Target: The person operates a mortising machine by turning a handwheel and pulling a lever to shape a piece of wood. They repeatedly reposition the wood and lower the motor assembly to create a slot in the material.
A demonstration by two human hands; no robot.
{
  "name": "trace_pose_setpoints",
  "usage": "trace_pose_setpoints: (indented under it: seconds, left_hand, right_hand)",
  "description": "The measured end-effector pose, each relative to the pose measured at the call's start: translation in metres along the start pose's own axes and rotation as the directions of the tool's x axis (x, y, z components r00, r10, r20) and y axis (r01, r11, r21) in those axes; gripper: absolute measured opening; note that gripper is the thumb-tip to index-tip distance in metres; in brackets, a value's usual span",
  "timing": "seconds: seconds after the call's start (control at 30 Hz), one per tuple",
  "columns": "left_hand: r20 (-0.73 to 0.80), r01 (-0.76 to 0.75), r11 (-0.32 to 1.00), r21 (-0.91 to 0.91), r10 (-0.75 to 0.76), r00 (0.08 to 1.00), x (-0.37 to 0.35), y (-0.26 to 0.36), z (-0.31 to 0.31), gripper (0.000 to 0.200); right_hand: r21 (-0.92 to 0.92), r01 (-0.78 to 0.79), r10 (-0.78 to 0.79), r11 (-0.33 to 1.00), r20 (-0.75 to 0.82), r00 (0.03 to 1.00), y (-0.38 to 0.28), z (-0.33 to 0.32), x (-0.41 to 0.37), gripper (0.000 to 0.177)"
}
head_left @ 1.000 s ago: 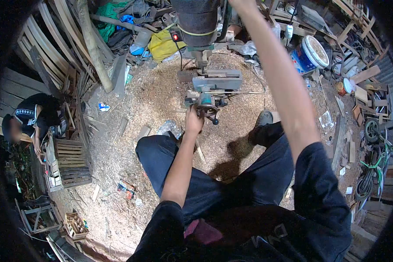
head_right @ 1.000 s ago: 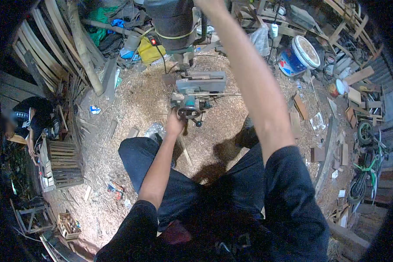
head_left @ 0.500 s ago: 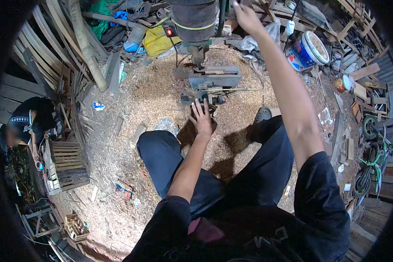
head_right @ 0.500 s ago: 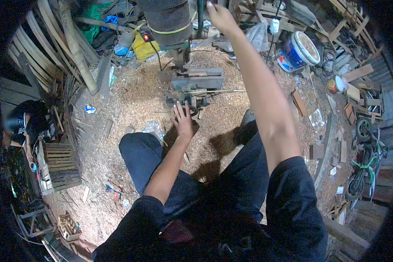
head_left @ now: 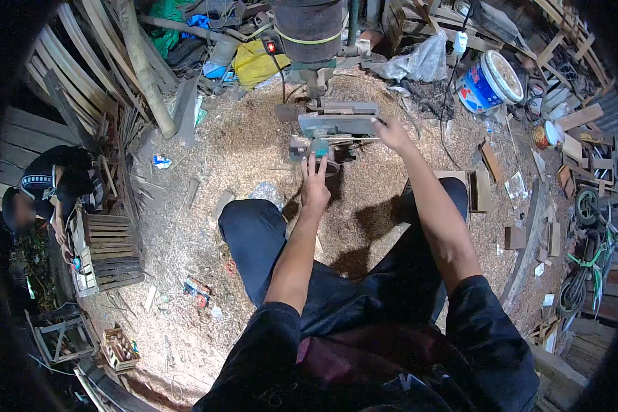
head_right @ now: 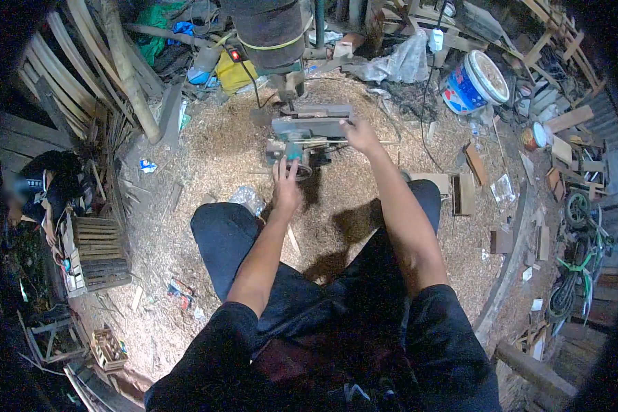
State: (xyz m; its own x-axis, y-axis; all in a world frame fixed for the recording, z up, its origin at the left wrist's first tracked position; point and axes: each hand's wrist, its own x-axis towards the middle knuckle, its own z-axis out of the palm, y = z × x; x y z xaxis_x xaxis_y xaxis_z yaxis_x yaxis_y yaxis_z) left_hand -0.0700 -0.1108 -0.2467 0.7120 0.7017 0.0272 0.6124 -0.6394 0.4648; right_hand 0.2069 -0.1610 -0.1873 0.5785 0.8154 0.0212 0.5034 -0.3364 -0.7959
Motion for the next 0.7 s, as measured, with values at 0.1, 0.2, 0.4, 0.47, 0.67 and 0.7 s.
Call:
trace_pose_setpoints:
  seconds: [0.1,0.2,0.4,0.47,0.67,0.7]
  left_hand:
    - [-0.144,-0.084,0.994,-0.072,0.073,0.987,-0.006,-0.009,0.003,0.096]
    - [-0.179,0.157,0.979,-0.132,-0.179,0.967,-0.015,-0.01,0.028,0.094]
    - [0.066,0.332,0.943,0.027,-0.333,0.941,-0.015,-0.02,0.036,0.07]
    - [0.101,0.39,0.921,-0.031,-0.385,0.917,-0.014,-0.045,0.032,0.057]
    - [0.128,0.451,0.892,-0.01,-0.446,0.886,-0.011,-0.1,0.022,0.044]
    - [0.112,0.46,0.887,-0.033,-0.454,0.884,-0.012,-0.098,0.023,0.045]
  right_hand:
    - [-0.104,-0.036,0.043,0.994,0.063,0.997,-0.005,-0.007,-0.014,0.042]
    - [-0.181,0.032,-0.016,0.983,0.091,0.996,-0.004,-0.007,-0.021,0.039]
    - [-0.18,0.159,-0.123,0.971,0.193,0.973,-0.002,0.014,-0.028,0.036]
    - [-0.216,0.197,-0.155,0.956,0.2,0.967,-0.02,0.009,-0.041,0.035]
    - [-0.258,0.212,-0.142,0.942,0.264,0.954,-0.011,0.021,-0.036,0.037]
    - [-0.293,0.21,-0.129,0.933,0.274,0.953,-0.014,0.023,-0.036,0.037]
